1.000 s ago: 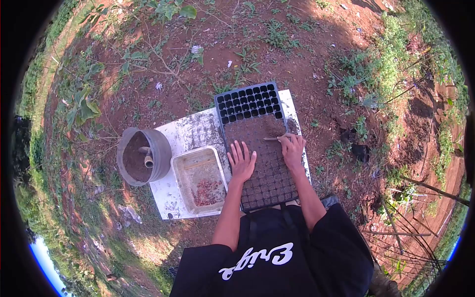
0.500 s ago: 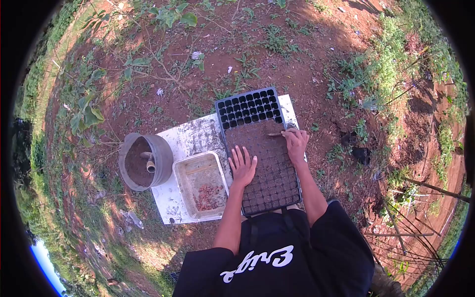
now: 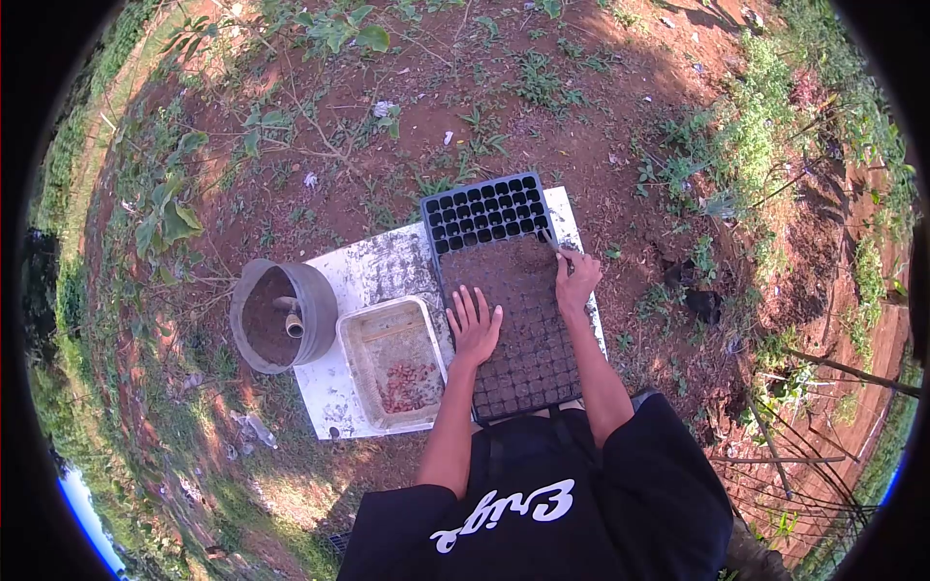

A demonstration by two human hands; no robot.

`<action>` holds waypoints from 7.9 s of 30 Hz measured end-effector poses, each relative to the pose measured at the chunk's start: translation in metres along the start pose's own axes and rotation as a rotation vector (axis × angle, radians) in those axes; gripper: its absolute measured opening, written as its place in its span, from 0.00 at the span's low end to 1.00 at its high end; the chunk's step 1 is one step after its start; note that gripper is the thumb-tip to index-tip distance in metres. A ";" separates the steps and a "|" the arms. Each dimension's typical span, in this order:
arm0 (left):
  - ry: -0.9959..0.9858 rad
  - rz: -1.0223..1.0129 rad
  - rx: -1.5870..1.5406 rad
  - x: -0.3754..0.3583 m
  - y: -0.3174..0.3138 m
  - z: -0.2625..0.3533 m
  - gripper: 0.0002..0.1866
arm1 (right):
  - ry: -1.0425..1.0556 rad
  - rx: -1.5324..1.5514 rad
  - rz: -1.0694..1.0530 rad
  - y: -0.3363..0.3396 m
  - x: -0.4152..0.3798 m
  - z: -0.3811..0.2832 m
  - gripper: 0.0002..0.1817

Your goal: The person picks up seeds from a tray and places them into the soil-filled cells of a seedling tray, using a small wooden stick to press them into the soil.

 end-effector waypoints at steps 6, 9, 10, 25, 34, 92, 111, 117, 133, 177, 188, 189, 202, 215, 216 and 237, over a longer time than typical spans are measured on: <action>-0.008 0.030 -0.016 -0.001 0.000 0.001 0.41 | -0.105 -0.104 -0.046 0.006 -0.023 -0.004 0.05; -0.013 0.048 -0.023 -0.001 -0.002 -0.001 0.41 | -0.189 -0.123 0.009 0.001 -0.025 -0.014 0.06; -0.014 0.049 -0.020 -0.001 -0.002 -0.001 0.41 | -0.190 -0.124 0.010 -0.001 -0.026 -0.017 0.06; -0.016 0.051 -0.019 -0.001 -0.003 -0.002 0.40 | -0.352 -0.052 0.005 -0.003 -0.018 -0.026 0.06; -0.020 0.053 -0.011 -0.002 -0.001 0.000 0.40 | 0.029 -0.016 -0.082 0.003 -0.020 -0.019 0.06; -0.103 0.406 -0.644 -0.066 -0.003 -0.006 0.20 | -0.225 -0.080 0.051 0.014 -0.052 -0.022 0.05; -0.538 0.369 -0.393 -0.084 0.012 -0.032 0.20 | -0.121 0.464 -0.321 0.057 -0.136 -0.061 0.08; -0.223 0.432 -0.954 -0.111 0.033 -0.099 0.12 | -0.309 0.523 -0.511 0.059 -0.171 -0.103 0.10; -0.213 0.395 -0.240 -0.145 0.011 -0.215 0.36 | 0.352 0.261 -0.793 -0.030 -0.222 -0.191 0.13; -0.127 0.254 -0.475 -0.155 0.038 -0.198 0.14 | 0.897 -0.341 -0.558 -0.065 -0.199 -0.186 0.06; -0.368 0.292 -1.302 -0.145 0.020 -0.211 0.16 | -0.264 0.799 -0.988 -0.011 -0.221 -0.210 0.10; -0.365 0.277 -1.289 -0.145 0.021 -0.211 0.15 | -0.354 0.920 -1.017 -0.014 -0.223 -0.204 0.10; -0.239 0.292 -1.378 -0.151 0.028 -0.202 0.07 | -0.532 1.049 -1.097 0.001 -0.227 -0.209 0.12; -0.177 0.121 -1.447 -0.155 0.018 -0.206 0.07 | -0.012 0.680 -0.874 0.013 -0.228 -0.215 0.10; -0.177 0.120 -1.445 -0.155 0.016 -0.204 0.07 | -0.036 0.709 -0.848 0.014 -0.228 -0.215 0.11; -0.356 0.368 -1.247 -0.151 0.022 -0.188 0.09 | -0.321 0.789 -0.965 0.008 -0.229 -0.211 0.13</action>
Point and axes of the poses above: each hand's wrist, its own x-axis towards the middle knuckle, its own y-axis out of the back of the hand, z = x × y, the point moved 1 cm from there along x, towards the middle knuckle, and after that the axes turned 1 degree about -z, right-handed, at the moved point
